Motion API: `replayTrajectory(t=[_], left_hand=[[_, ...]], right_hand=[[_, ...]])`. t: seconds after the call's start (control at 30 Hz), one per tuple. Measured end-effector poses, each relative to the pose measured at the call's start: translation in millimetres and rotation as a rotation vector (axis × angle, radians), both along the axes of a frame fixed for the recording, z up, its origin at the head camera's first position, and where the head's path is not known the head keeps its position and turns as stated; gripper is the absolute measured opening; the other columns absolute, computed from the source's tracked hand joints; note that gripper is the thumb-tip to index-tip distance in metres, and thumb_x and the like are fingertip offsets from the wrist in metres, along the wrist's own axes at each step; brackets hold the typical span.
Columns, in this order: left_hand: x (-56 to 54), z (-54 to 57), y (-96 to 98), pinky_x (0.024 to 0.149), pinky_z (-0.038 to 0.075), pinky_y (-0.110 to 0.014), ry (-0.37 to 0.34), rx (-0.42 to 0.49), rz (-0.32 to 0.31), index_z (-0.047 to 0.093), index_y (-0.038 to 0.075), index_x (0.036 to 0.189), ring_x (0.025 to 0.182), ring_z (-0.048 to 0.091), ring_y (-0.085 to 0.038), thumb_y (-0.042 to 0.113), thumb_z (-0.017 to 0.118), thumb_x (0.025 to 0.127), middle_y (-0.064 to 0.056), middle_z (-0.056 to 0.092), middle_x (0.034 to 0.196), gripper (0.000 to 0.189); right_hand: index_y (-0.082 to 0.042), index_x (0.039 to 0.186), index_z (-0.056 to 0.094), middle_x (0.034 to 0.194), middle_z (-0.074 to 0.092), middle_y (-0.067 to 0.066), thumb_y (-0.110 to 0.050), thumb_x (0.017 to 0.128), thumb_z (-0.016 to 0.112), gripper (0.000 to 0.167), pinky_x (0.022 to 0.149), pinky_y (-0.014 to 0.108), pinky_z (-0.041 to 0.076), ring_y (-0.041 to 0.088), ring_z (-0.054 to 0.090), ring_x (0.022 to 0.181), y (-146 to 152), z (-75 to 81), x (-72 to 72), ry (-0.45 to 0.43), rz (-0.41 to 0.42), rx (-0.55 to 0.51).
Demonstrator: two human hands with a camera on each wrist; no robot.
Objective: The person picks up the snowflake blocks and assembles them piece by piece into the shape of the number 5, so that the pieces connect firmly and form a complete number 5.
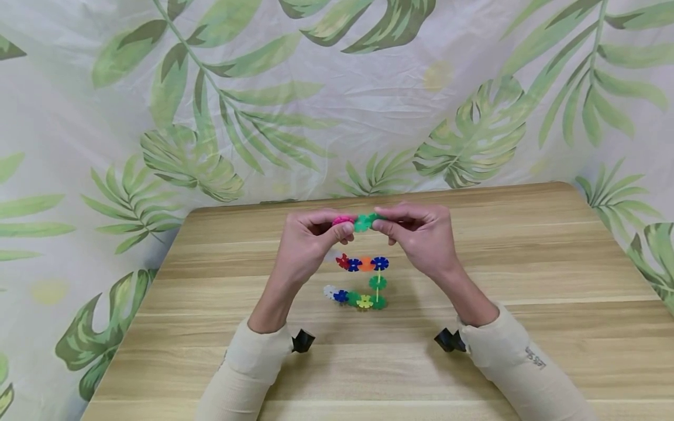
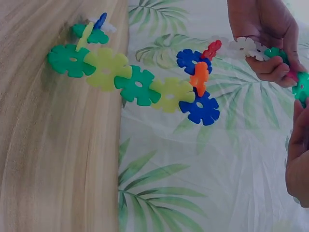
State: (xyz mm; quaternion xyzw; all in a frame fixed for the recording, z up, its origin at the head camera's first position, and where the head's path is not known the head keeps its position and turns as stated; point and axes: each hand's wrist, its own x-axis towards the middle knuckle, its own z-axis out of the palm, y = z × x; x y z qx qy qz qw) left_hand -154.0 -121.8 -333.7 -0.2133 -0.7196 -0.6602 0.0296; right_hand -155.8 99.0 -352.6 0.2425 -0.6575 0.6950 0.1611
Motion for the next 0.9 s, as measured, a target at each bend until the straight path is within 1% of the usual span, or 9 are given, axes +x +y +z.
replayTrajectory(t=[0.2, 0.33, 0.5, 0.7, 0.83, 0.9], left_hand=[[-1.7, 2.9, -2.7, 0.075, 0.064, -0.026, 0.014, -0.003, -0.035, 0.077, -0.013, 0.109, 0.075, 0.072, -0.015, -0.007, 0.072, 0.098, 0.009, 0.077, 0.082, 0.014], [-2.5, 4.3, -4.6, 0.074, 0.063, -0.026, 0.006, -0.024, -0.032, 0.077, -0.011, 0.109, 0.076, 0.072, -0.013, -0.004, 0.073, 0.098, 0.008, 0.076, 0.081, 0.014], [-3.2, 4.1, -5.3, 0.074, 0.062, -0.026, 0.01, -0.037, -0.04, 0.077, -0.009, 0.112, 0.078, 0.072, -0.014, -0.002, 0.073, 0.099, 0.006, 0.076, 0.084, 0.015], [-4.6, 1.7, -5.7, 0.076, 0.062, -0.025, 0.014, -0.041, -0.049, 0.075, -0.006, 0.12, 0.082, 0.071, -0.014, -0.001, 0.072, 0.1, 0.004, 0.076, 0.093, 0.021], [-4.9, 0.9, -6.5, 0.082, 0.061, -0.024, 0.009, -0.055, -0.04, 0.073, -0.003, 0.126, 0.091, 0.07, -0.015, 0.002, 0.073, 0.1, 0.003, 0.076, 0.103, 0.026], [-5.1, 0.8, -7.0, 0.086, 0.062, -0.025, 0.009, -0.062, -0.038, 0.073, -0.002, 0.128, 0.096, 0.069, -0.017, 0.003, 0.073, 0.101, -0.002, 0.076, 0.108, 0.028]], right_hand=[[0.012, 0.107, 0.078, 0.085, 0.079, -0.016, 0.014, 0.088, 0.079, 0.019, 0.055, 0.02, 0.057, 0.008, 0.066, 0.057, 1.4, 5.6, 0.9, -0.058, 0.005, 0.045], [0.01, 0.111, 0.077, 0.086, 0.077, -0.013, 0.012, 0.091, 0.077, 0.02, 0.06, 0.022, 0.061, 0.01, 0.065, 0.061, 1.4, 7.5, 0.6, -0.096, 0.029, 0.061], [0.009, 0.112, 0.076, 0.086, 0.075, -0.008, 0.012, 0.092, 0.076, 0.021, 0.06, 0.022, 0.061, 0.011, 0.064, 0.064, 1.7, 8.2, -0.3, -0.107, 0.046, 0.059], [0.007, 0.112, 0.077, 0.085, 0.075, -0.008, 0.009, 0.092, 0.078, 0.02, 0.062, 0.023, 0.061, 0.012, 0.065, 0.063, 3.9, 6.7, -1.4, -0.122, 0.029, 0.068], [0.006, 0.112, 0.076, 0.087, 0.078, -0.008, 0.006, 0.093, 0.078, 0.019, 0.062, 0.024, 0.061, 0.012, 0.067, 0.064, 6.2, 4.8, -2.6, -0.141, 0.004, 0.055], [0.007, 0.113, 0.075, 0.088, 0.078, -0.008, 0.005, 0.094, 0.078, 0.019, 0.063, 0.025, 0.062, 0.012, 0.069, 0.066, 7.7, 3.7, -3.7, -0.152, -0.006, 0.033]])
